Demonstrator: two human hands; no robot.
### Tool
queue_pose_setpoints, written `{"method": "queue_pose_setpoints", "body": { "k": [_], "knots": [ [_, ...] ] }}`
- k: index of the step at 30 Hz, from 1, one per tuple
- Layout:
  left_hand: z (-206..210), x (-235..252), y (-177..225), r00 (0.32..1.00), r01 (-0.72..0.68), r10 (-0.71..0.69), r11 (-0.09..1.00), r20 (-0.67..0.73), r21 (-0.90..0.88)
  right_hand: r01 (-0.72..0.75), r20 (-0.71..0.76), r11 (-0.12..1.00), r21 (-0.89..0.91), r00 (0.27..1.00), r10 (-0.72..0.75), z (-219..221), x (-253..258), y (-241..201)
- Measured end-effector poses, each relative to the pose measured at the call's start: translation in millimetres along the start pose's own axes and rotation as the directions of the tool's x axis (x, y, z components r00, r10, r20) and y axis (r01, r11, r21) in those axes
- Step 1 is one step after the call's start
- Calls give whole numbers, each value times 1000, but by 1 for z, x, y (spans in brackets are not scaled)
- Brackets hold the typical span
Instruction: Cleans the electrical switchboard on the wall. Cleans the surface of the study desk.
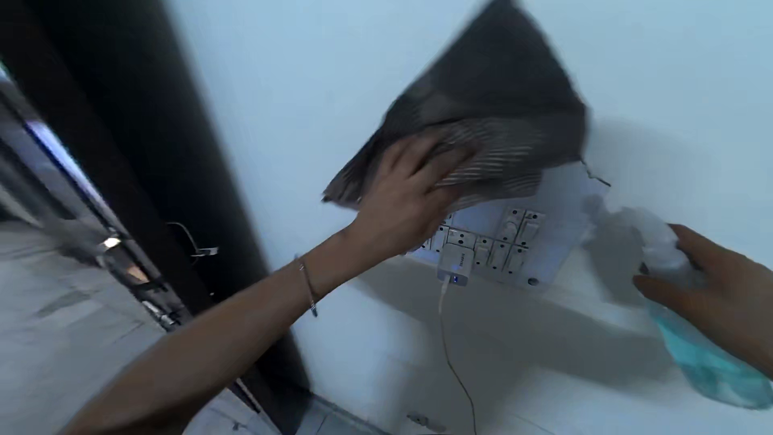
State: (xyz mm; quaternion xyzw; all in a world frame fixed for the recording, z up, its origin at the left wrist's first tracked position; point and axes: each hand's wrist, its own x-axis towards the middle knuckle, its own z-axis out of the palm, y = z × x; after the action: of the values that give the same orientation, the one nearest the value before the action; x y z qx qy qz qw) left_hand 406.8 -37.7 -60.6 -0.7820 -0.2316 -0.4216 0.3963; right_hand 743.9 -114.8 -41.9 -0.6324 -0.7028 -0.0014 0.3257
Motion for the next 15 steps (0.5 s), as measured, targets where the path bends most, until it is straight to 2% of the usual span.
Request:
{"method": "queue_pose_setpoints", "body": {
  "k": [3,5,11,15],
  "knots": [
    [21,35,-7,966,-238,232,970,112,45,-95,78,994,49,993,91,2,-17,10],
    [31,48,-11,929,-324,313,946,196,25,-138,121,987,80,984,128,6,-27,20],
    [35,37,-22,897,-341,338,939,285,-39,-172,187,978,119,971,148,27,-44,26],
    [32,16,-39,873,-395,404,914,273,-89,-195,210,970,146,964,163,42,-53,24]
  ]
}}
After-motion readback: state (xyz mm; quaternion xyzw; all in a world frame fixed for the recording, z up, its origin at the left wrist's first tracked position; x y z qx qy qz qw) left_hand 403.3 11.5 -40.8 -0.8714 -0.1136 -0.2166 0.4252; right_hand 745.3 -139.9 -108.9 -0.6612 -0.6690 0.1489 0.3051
